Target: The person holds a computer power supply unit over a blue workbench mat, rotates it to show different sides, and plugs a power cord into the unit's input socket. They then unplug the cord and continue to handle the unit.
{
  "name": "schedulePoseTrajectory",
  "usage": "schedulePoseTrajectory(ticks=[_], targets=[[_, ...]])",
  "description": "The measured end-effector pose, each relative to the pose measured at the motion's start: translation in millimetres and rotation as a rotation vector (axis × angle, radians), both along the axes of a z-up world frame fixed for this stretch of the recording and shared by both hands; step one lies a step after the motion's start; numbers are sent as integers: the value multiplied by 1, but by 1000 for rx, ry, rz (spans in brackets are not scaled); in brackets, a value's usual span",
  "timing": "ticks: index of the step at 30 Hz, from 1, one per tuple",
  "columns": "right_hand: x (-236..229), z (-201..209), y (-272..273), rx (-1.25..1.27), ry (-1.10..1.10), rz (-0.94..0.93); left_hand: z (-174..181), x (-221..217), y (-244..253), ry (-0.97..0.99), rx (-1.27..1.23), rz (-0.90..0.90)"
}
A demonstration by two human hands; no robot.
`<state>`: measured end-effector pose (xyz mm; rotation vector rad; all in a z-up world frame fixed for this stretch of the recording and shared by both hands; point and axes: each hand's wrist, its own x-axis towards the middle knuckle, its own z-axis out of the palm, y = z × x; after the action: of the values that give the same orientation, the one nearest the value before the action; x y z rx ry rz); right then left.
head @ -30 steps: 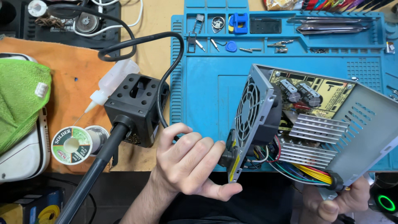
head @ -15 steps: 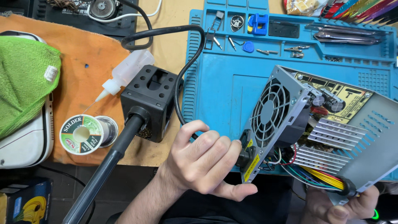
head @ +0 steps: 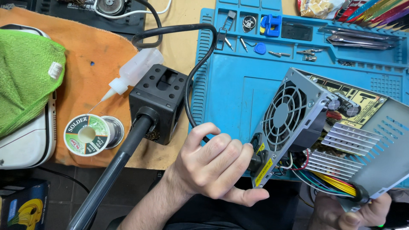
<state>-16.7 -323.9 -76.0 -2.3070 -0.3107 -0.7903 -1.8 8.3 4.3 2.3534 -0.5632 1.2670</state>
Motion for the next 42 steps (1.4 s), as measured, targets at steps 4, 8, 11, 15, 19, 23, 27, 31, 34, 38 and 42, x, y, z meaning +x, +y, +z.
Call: schedulePoseTrajectory(ticks=[4, 8, 11, 15, 19, 23, 27, 31, 34, 38, 42], targets=[[-3, 17, -4, -171, 226, -44, 0, 0, 0, 6, 2, -9], [13, 9, 18, 71, -29, 30, 1, 1, 0, 14, 7, -12], [11, -23, -5, 130, -123, 50, 1, 1, -1, 6, 2, -11], [9, -34, -16, 171, -119, 30, 1, 1, -1, 4, -2, -13], [0, -24, -8, 247, -12, 55, 0, 1, -2, 8, -8, -13], [-1, -15, 5, 115, -66, 11, 1, 1, -2, 20, -2, -26], [1, -28, -10, 221, -34, -21, 0, 1, -2, 26, 2, -22], [-5, -17, 10, 185, -53, -70, 1, 0, -2, 37, 2, -22], [14, -37, -15, 111, -214, -33, 0, 0, -3, 45, -5, -28], [23, -57, -33, 248, -253, 13, 0, 1, -4, 39, -10, -23], [26, -65, -37, 274, -301, -12, 1, 2, -5, 51, -14, -17]])
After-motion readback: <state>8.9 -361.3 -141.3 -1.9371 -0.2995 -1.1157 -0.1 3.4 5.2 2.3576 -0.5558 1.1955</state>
